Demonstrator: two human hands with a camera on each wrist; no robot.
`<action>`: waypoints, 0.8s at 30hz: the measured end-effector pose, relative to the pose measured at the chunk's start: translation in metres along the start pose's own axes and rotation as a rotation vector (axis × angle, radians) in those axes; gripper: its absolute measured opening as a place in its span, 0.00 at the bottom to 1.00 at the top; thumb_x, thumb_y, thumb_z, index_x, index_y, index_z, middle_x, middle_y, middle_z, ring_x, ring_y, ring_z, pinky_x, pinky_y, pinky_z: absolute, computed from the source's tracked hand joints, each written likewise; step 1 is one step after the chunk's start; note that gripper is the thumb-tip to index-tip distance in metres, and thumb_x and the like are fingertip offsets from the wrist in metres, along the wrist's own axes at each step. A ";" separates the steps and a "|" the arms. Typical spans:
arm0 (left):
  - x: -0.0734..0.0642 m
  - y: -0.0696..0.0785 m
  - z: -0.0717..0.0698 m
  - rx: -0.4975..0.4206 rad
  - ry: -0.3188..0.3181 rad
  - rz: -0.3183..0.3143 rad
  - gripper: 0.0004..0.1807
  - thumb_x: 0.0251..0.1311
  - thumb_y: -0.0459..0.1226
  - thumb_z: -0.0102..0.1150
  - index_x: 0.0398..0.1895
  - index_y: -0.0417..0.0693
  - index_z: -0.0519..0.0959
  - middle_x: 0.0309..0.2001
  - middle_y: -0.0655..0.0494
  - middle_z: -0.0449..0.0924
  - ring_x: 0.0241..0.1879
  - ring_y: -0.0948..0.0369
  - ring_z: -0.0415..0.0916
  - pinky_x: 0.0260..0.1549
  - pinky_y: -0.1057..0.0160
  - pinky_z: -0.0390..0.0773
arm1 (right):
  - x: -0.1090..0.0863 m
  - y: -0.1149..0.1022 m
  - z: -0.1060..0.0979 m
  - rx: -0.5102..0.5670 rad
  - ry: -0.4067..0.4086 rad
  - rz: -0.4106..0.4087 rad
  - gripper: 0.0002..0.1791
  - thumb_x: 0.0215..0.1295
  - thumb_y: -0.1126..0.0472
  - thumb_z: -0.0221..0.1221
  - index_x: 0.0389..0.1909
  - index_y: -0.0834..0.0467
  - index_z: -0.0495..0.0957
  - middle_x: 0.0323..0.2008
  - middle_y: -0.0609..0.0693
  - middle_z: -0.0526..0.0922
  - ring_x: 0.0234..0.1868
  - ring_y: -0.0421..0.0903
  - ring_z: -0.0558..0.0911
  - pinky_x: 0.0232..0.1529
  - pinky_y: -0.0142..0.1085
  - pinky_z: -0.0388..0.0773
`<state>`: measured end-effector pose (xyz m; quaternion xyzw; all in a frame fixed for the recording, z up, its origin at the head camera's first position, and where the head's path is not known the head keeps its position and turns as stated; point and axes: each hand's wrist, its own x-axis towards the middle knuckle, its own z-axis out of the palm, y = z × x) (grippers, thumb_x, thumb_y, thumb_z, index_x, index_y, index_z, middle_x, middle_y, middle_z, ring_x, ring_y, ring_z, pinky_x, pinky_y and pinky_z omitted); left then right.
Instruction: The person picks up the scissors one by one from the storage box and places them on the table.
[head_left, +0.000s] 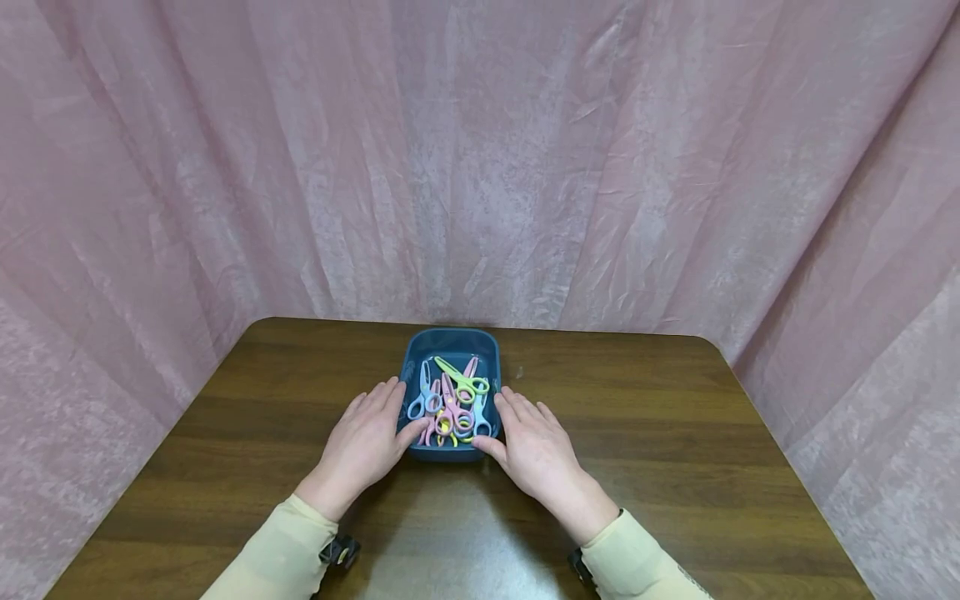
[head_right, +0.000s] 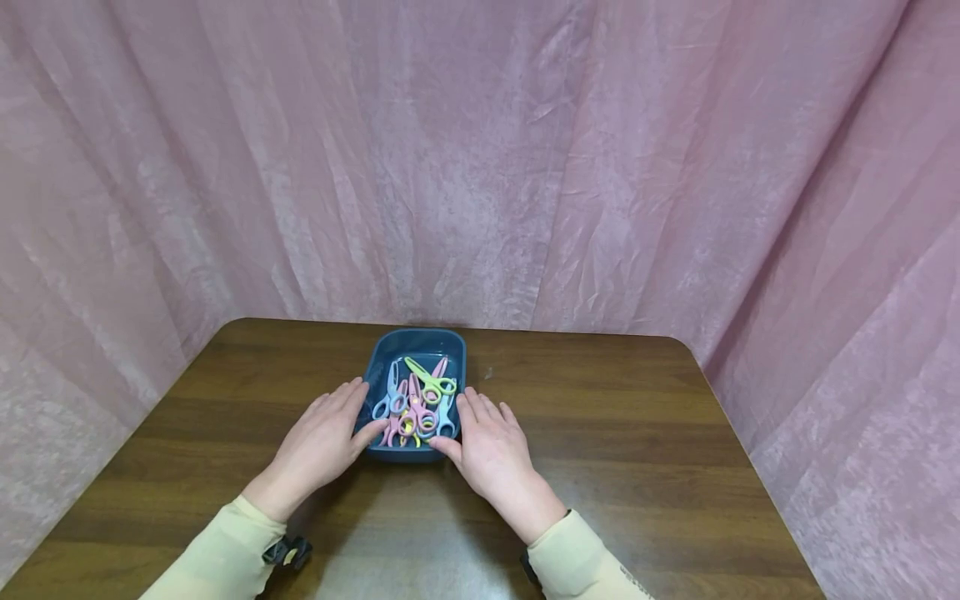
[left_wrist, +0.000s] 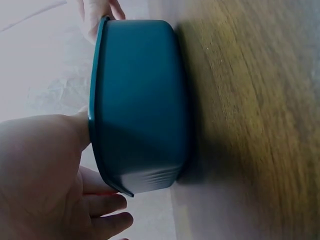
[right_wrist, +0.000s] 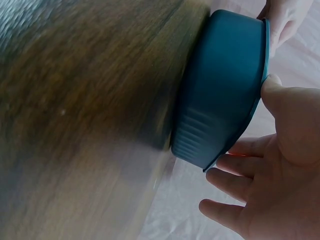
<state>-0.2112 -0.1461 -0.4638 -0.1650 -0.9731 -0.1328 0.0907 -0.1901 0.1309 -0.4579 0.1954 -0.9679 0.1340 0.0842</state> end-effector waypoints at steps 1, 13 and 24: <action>0.001 0.000 0.000 0.000 -0.003 -0.002 0.47 0.77 0.60 0.64 0.79 0.30 0.70 0.78 0.31 0.69 0.78 0.35 0.68 0.78 0.35 0.63 | 0.000 0.000 0.000 -0.001 0.001 -0.001 0.43 0.79 0.35 0.62 0.78 0.65 0.74 0.77 0.63 0.75 0.77 0.61 0.75 0.77 0.62 0.68; 0.013 0.002 0.007 -0.029 -0.019 -0.006 0.48 0.78 0.60 0.62 0.80 0.29 0.68 0.79 0.31 0.68 0.79 0.36 0.66 0.79 0.37 0.61 | -0.001 0.004 -0.001 -0.002 0.002 0.006 0.43 0.80 0.35 0.62 0.78 0.65 0.74 0.77 0.63 0.75 0.77 0.62 0.75 0.78 0.61 0.67; 0.016 0.001 0.007 -0.097 -0.073 -0.020 0.51 0.76 0.63 0.63 0.84 0.32 0.65 0.82 0.34 0.64 0.82 0.38 0.61 0.80 0.37 0.59 | 0.002 0.016 -0.003 0.020 -0.050 0.037 0.44 0.81 0.34 0.60 0.81 0.63 0.71 0.80 0.61 0.71 0.79 0.62 0.72 0.79 0.61 0.65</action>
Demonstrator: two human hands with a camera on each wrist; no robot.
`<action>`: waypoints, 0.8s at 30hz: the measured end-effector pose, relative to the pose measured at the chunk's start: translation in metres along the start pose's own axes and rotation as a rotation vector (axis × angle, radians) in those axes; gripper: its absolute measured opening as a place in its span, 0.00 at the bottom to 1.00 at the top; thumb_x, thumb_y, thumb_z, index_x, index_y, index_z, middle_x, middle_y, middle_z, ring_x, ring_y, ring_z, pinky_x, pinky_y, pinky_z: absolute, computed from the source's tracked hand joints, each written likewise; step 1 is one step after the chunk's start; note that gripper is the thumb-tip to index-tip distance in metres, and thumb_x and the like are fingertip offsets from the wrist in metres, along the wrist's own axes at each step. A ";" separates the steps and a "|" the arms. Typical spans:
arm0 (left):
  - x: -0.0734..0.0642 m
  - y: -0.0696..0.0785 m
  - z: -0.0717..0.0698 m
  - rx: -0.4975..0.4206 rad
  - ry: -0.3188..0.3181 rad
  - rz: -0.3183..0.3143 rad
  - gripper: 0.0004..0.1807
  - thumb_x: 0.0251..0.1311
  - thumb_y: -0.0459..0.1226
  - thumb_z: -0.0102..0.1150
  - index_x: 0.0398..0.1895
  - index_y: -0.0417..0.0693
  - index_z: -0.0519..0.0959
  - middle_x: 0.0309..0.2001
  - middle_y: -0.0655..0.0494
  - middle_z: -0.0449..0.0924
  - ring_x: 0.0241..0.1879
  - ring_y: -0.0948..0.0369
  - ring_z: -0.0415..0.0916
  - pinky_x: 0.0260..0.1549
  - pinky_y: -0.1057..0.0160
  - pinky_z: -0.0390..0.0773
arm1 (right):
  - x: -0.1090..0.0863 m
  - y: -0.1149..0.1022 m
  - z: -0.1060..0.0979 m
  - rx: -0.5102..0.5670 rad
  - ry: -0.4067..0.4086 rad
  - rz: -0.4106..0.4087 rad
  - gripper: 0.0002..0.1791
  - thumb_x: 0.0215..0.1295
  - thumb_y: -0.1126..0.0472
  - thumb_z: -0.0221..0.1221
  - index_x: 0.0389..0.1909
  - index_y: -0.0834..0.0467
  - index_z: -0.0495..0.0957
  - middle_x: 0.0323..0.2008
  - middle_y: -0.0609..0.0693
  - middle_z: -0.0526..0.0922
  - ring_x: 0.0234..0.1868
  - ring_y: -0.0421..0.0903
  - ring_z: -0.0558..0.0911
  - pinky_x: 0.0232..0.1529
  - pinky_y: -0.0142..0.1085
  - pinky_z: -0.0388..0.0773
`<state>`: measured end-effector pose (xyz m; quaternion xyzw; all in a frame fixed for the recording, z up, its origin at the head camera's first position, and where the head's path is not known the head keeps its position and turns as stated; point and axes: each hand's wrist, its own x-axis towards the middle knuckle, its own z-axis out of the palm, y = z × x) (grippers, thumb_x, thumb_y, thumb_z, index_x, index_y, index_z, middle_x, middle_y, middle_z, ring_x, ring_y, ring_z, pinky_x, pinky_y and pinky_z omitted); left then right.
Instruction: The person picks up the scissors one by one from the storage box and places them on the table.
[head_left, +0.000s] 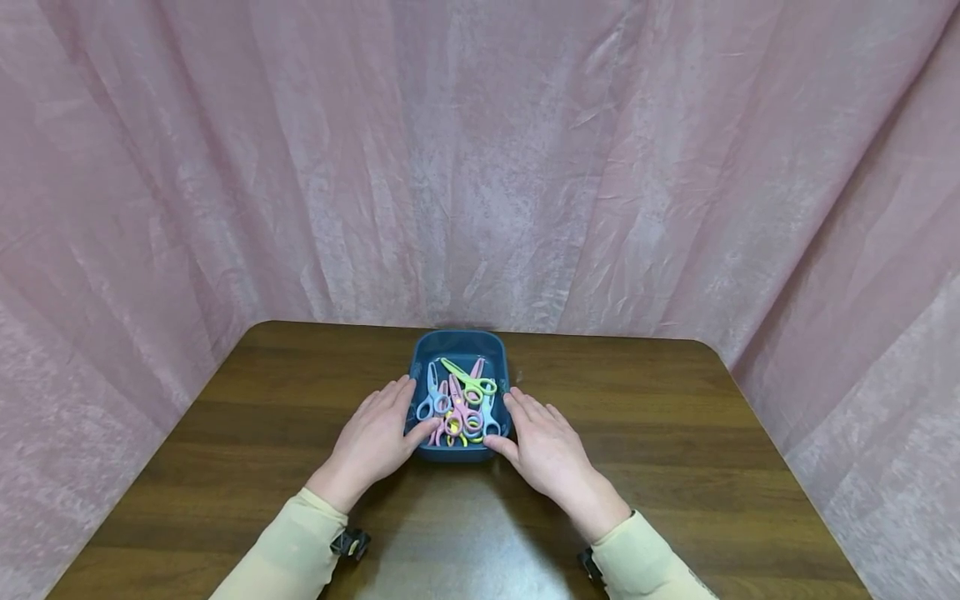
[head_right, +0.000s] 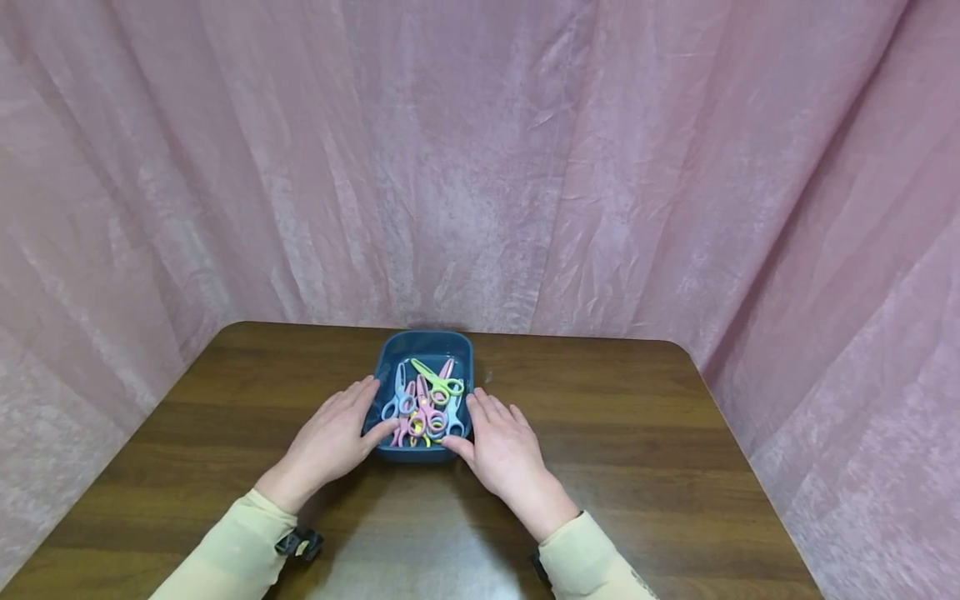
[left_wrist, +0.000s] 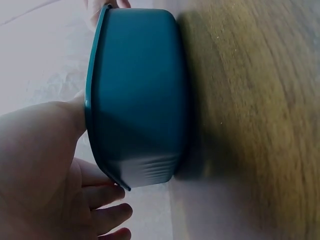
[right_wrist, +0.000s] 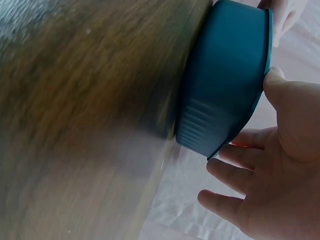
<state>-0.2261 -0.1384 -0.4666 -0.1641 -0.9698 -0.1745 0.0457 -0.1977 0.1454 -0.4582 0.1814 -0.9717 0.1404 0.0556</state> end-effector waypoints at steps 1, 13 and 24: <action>0.000 0.000 0.001 -0.002 0.001 -0.003 0.51 0.76 0.63 0.62 0.84 0.32 0.64 0.82 0.34 0.64 0.82 0.38 0.61 0.80 0.37 0.59 | 0.000 0.000 0.000 0.002 0.000 0.000 0.44 0.81 0.34 0.60 0.81 0.63 0.70 0.80 0.61 0.71 0.79 0.62 0.72 0.79 0.62 0.65; -0.004 0.000 -0.010 -0.053 -0.080 0.012 0.56 0.73 0.65 0.65 0.84 0.30 0.62 0.84 0.33 0.59 0.83 0.38 0.58 0.81 0.38 0.58 | -0.001 -0.002 0.000 0.003 0.004 -0.005 0.43 0.81 0.35 0.60 0.81 0.64 0.70 0.79 0.62 0.72 0.78 0.62 0.73 0.78 0.62 0.66; -0.006 0.002 -0.008 -0.013 -0.072 0.003 0.57 0.73 0.68 0.61 0.84 0.30 0.62 0.84 0.33 0.59 0.83 0.38 0.58 0.81 0.38 0.59 | -0.001 -0.003 0.000 0.005 0.006 0.003 0.43 0.81 0.36 0.61 0.81 0.64 0.70 0.79 0.62 0.72 0.78 0.62 0.74 0.78 0.61 0.66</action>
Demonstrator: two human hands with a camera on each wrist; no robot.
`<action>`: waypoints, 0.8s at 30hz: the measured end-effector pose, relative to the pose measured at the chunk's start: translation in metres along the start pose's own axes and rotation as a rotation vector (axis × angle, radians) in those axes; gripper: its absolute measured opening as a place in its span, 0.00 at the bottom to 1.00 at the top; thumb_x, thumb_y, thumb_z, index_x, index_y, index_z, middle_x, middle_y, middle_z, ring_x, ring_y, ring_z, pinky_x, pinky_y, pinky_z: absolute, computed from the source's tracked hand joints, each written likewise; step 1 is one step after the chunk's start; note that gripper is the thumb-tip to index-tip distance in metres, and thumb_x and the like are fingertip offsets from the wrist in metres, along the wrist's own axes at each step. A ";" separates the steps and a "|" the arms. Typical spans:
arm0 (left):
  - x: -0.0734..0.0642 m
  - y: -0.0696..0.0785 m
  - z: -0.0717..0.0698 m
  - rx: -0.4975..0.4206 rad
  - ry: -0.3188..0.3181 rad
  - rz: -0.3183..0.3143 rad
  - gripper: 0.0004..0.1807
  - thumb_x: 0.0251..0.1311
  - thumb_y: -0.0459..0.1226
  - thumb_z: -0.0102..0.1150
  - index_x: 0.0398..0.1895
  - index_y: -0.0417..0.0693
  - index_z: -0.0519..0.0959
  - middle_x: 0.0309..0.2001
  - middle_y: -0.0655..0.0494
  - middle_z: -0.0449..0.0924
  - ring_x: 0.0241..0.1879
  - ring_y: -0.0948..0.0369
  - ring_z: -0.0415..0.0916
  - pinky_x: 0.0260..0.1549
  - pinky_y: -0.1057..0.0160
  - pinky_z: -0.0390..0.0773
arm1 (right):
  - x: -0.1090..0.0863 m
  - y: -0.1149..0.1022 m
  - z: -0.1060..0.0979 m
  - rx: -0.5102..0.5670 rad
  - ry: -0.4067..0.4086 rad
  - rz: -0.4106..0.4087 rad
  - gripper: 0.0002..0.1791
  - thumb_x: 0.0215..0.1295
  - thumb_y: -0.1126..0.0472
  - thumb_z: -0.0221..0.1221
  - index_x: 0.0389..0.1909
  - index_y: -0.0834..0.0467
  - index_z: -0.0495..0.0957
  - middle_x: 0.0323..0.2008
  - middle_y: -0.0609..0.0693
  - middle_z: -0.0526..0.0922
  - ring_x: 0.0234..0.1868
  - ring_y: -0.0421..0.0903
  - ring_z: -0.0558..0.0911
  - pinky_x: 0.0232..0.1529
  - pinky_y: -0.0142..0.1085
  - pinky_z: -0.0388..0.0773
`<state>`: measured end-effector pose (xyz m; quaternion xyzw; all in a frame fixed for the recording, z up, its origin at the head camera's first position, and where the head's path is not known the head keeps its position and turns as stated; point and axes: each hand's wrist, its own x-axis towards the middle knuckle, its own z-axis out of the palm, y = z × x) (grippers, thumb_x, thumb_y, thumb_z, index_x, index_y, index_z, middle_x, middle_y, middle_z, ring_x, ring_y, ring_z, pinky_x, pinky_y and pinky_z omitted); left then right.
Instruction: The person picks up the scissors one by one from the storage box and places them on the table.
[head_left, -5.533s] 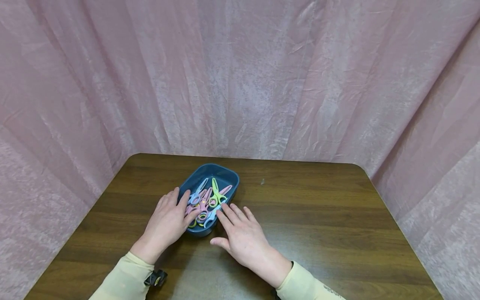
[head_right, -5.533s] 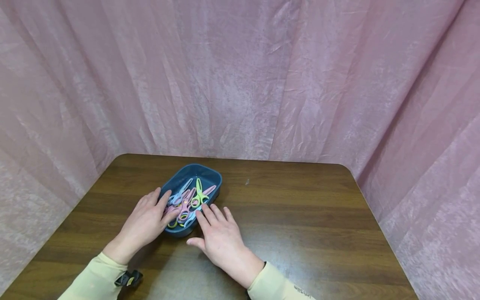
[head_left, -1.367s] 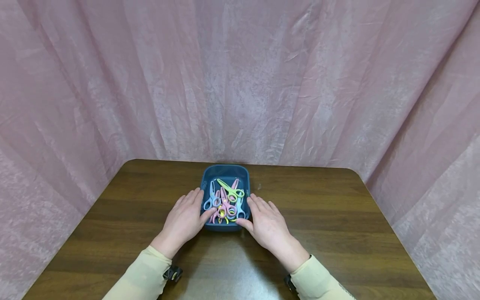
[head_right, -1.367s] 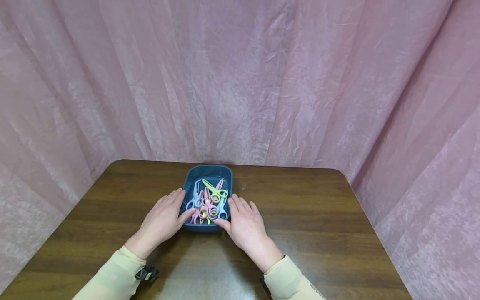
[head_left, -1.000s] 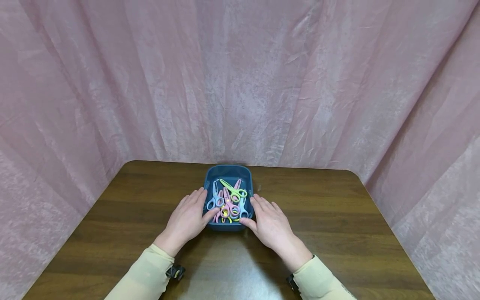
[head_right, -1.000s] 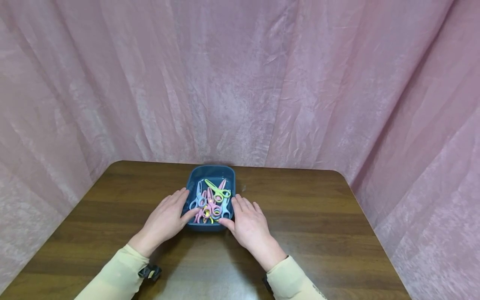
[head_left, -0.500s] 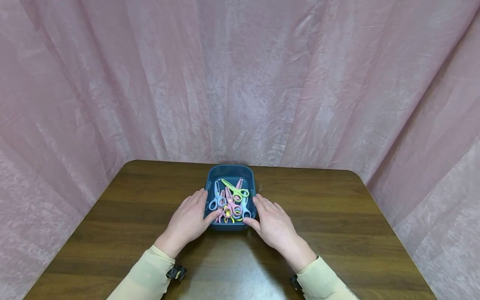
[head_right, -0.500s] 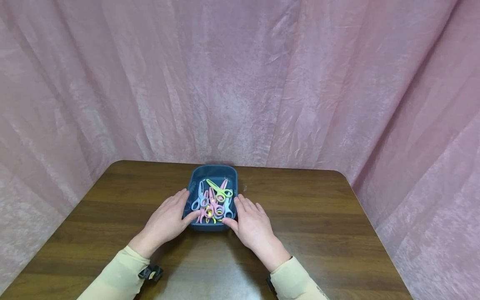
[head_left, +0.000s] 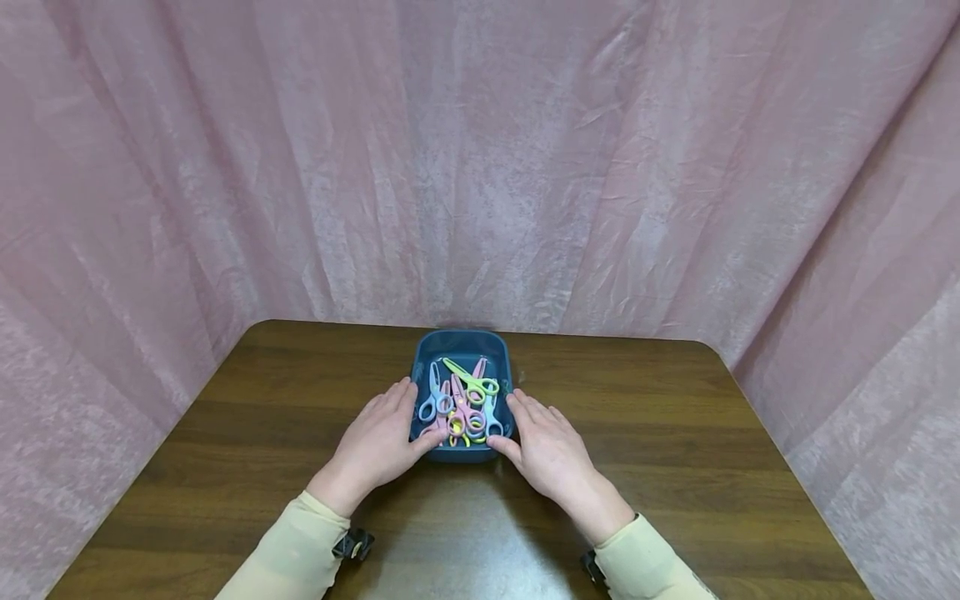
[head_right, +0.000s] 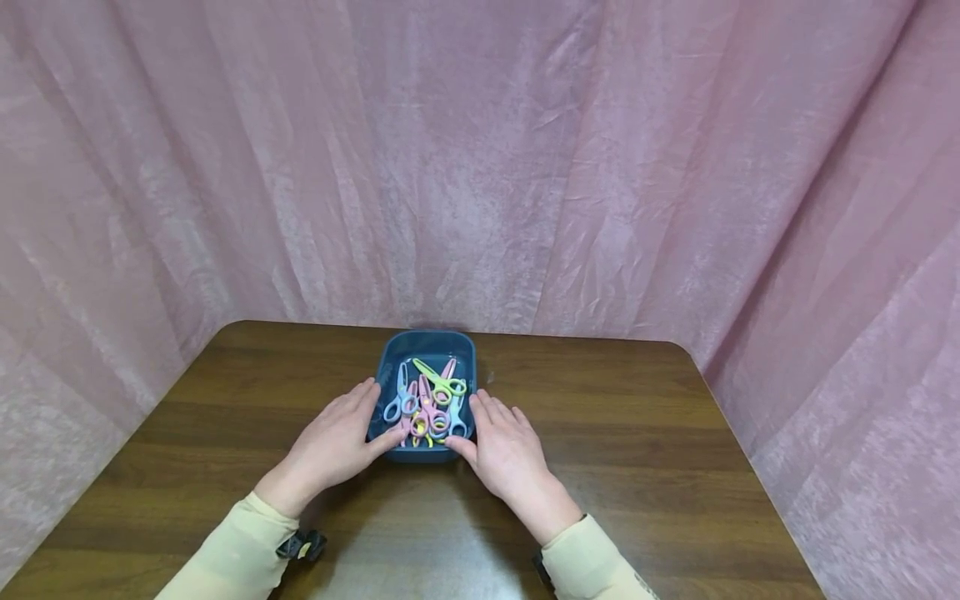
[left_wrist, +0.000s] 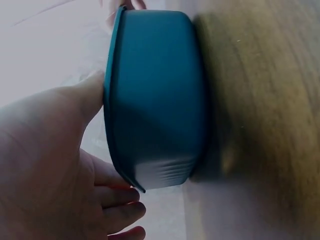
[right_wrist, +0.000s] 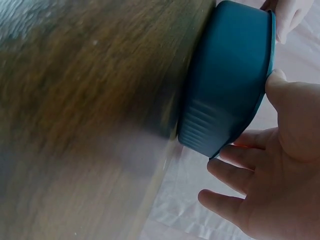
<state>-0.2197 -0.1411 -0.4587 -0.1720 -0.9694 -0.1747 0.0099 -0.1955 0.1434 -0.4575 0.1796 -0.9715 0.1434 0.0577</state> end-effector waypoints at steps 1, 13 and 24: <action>0.000 0.000 0.001 0.012 0.006 -0.001 0.57 0.73 0.68 0.61 0.84 0.30 0.62 0.84 0.33 0.60 0.83 0.38 0.59 0.81 0.38 0.59 | 0.000 0.000 0.000 -0.001 0.004 0.000 0.43 0.81 0.36 0.61 0.81 0.64 0.70 0.79 0.62 0.72 0.78 0.62 0.74 0.78 0.61 0.66; -0.007 0.001 -0.001 0.024 0.014 0.016 0.56 0.72 0.67 0.64 0.82 0.29 0.65 0.82 0.30 0.63 0.81 0.36 0.63 0.79 0.38 0.62 | 0.000 -0.001 0.004 -0.018 0.006 -0.004 0.43 0.81 0.35 0.60 0.81 0.64 0.70 0.79 0.62 0.73 0.78 0.61 0.74 0.78 0.62 0.67; -0.006 0.000 -0.002 0.009 -0.020 0.021 0.60 0.70 0.70 0.63 0.83 0.30 0.64 0.84 0.32 0.59 0.82 0.38 0.60 0.79 0.38 0.62 | 0.001 0.001 -0.003 -0.044 0.014 -0.039 0.43 0.80 0.35 0.61 0.79 0.65 0.72 0.78 0.63 0.73 0.78 0.62 0.73 0.77 0.61 0.67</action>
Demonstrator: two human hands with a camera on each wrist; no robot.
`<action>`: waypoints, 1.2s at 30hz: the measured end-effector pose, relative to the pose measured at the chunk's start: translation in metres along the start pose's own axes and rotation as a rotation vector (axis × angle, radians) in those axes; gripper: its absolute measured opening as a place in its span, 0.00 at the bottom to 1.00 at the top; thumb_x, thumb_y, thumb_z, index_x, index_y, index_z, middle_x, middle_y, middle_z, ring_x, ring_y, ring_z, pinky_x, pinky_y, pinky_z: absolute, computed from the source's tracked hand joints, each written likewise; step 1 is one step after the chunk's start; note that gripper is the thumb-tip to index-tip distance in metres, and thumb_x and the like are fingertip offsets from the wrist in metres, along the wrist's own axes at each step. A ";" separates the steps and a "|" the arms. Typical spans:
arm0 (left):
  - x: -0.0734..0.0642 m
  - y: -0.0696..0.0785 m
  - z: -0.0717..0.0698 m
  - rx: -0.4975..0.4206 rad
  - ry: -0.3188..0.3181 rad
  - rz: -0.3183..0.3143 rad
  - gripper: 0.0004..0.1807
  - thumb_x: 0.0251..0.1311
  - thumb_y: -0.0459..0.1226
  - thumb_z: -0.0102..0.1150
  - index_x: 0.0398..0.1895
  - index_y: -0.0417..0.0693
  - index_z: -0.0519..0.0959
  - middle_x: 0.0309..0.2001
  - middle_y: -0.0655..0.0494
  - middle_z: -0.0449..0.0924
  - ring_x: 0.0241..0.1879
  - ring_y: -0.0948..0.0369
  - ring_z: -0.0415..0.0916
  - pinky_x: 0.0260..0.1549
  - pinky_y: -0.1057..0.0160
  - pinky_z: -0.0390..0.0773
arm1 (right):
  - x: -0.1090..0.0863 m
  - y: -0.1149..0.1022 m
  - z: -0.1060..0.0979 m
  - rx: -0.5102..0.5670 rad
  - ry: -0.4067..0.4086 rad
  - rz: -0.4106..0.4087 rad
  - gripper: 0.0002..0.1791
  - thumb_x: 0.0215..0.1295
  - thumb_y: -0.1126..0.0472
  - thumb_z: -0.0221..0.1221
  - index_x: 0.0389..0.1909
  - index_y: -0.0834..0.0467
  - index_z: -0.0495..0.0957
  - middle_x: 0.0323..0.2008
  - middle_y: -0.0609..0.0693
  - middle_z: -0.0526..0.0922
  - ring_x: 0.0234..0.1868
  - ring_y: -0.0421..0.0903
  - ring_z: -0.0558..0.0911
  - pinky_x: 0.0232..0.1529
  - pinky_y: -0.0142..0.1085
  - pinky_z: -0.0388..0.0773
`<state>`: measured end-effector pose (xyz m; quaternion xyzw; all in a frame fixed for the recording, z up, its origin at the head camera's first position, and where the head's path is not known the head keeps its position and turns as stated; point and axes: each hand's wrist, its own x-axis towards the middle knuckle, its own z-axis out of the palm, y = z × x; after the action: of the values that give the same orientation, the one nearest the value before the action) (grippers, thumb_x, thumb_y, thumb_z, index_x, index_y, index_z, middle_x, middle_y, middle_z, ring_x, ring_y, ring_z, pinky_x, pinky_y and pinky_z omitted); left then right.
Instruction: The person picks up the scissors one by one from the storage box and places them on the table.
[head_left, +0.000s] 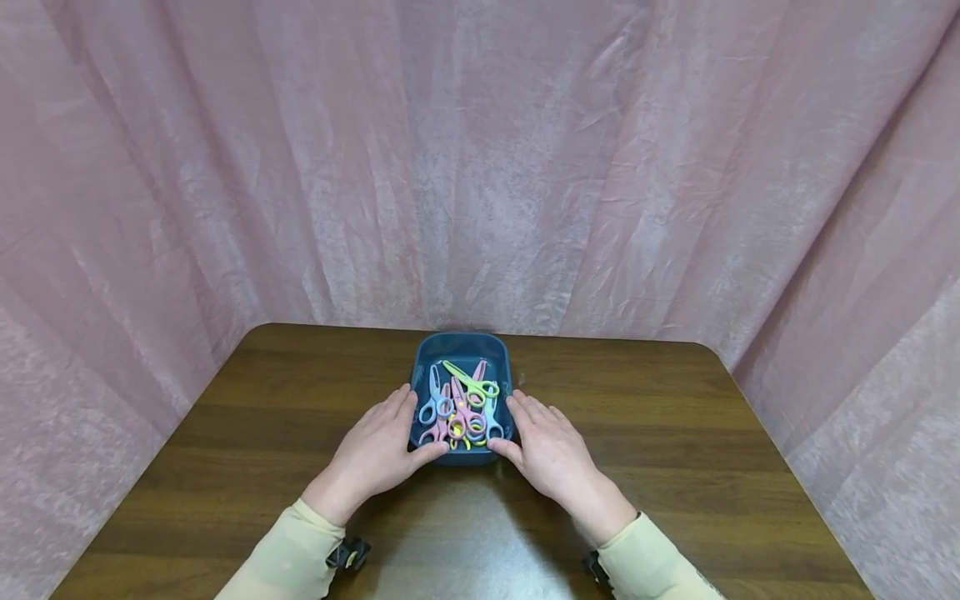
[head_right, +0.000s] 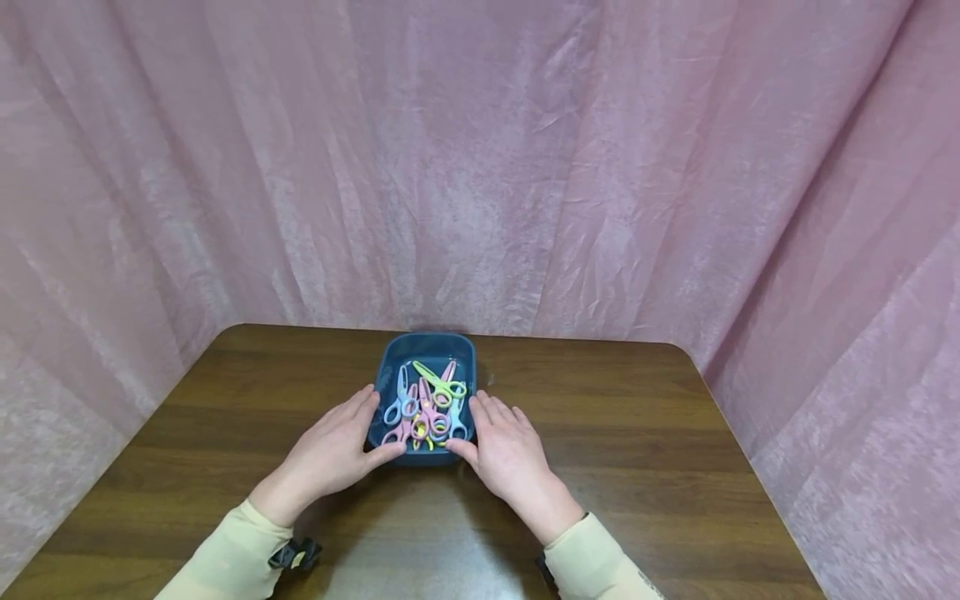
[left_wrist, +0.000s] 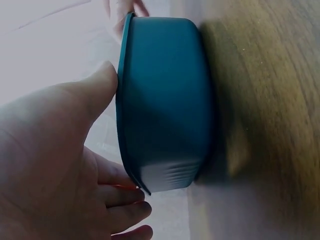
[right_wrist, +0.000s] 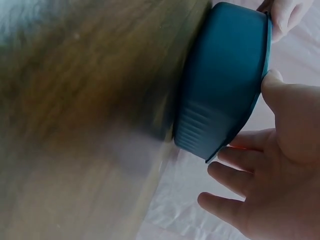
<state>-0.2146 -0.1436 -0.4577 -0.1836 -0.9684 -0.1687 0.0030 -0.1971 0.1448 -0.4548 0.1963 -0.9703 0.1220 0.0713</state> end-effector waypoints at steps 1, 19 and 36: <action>0.000 0.000 0.000 0.001 0.001 -0.003 0.59 0.70 0.70 0.63 0.83 0.30 0.64 0.84 0.32 0.59 0.83 0.37 0.60 0.80 0.38 0.61 | 0.001 0.000 -0.001 -0.010 0.010 -0.009 0.43 0.79 0.35 0.62 0.78 0.65 0.74 0.78 0.63 0.74 0.78 0.62 0.73 0.77 0.61 0.68; 0.002 0.003 0.001 -0.008 0.032 0.000 0.58 0.68 0.68 0.68 0.81 0.28 0.67 0.82 0.31 0.63 0.81 0.37 0.63 0.79 0.38 0.63 | 0.032 -0.021 -0.008 -0.093 0.095 -0.173 0.36 0.69 0.41 0.75 0.66 0.64 0.84 0.66 0.62 0.85 0.71 0.63 0.80 0.76 0.61 0.69; 0.001 0.002 0.000 -0.009 0.027 0.001 0.58 0.68 0.69 0.67 0.81 0.29 0.67 0.82 0.31 0.64 0.81 0.38 0.63 0.79 0.38 0.64 | 0.057 -0.028 0.002 -0.262 -0.059 -0.146 0.29 0.66 0.41 0.78 0.58 0.57 0.90 0.51 0.53 0.92 0.56 0.54 0.88 0.75 0.57 0.72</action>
<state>-0.2150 -0.1412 -0.4564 -0.1817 -0.9674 -0.1756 0.0152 -0.2378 0.0983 -0.4404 0.2588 -0.9628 -0.0171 0.0762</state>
